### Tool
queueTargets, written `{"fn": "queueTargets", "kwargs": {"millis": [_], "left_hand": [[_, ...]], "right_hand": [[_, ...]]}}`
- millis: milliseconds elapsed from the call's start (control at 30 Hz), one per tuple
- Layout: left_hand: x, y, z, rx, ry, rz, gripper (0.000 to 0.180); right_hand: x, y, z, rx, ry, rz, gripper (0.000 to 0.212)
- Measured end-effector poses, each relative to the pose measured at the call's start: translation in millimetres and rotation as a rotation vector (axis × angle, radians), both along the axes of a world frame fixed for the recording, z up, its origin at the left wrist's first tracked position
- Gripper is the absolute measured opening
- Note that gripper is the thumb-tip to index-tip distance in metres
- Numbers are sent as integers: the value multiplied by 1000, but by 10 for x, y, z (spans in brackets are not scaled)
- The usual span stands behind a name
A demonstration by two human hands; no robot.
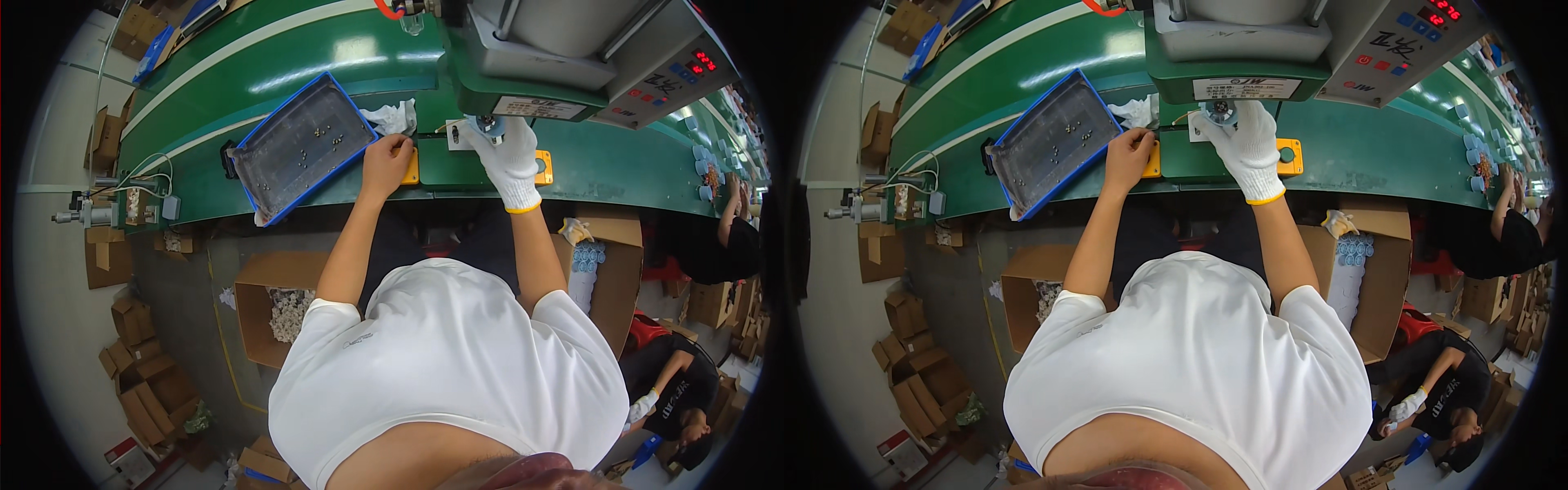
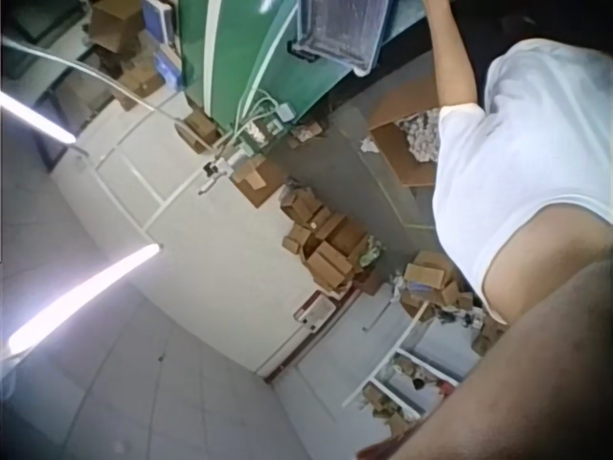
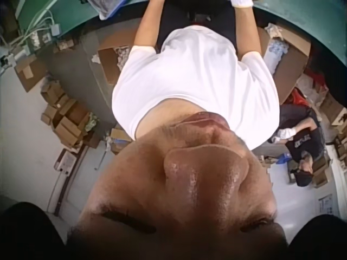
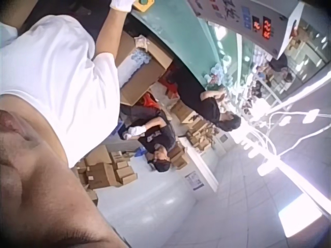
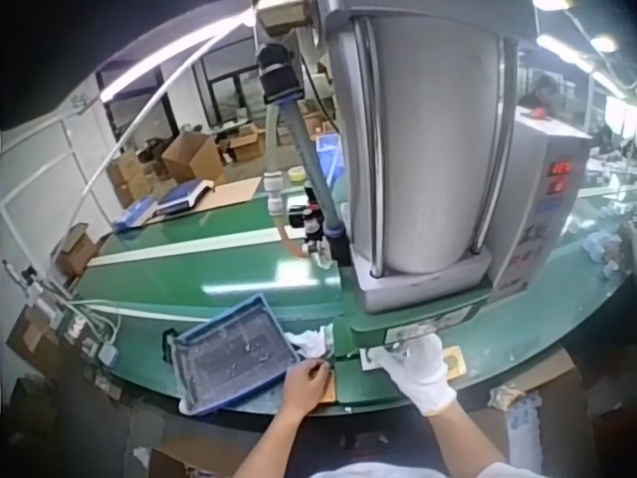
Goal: Operating a machine to assemble or test small metal components on a production line.
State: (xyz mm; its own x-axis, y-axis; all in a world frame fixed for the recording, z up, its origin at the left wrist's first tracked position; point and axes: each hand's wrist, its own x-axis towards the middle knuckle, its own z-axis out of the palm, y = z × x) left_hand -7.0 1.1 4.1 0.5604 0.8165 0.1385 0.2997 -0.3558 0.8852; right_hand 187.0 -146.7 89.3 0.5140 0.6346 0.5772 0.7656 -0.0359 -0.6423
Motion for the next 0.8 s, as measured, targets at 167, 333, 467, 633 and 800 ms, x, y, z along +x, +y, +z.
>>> {"fn": "queueTargets", "kwargs": {"millis": [167, 333, 467, 633, 800], "left_hand": [[2, 17, -1, -10, -10, 3, 26], [-7, 22, -3, -17, -11, 12, 25], [-33, -10, -26, 6, -9, 17, 25], [-9, -1, 1, -12, -24, 18, 25], [-5, -2, -37, -34, -33, 22, 25]], "right_hand": [[2, 55, 5, 12, 11, -14, 45], [19, 27, 189, -198, -17, -21, 39], [18, -37, 216, -249, 2, 12, 39], [6, 7, 12, 80, -41, -12, 43], [15, -3, -44, 50, -10, 16, 43]]}}
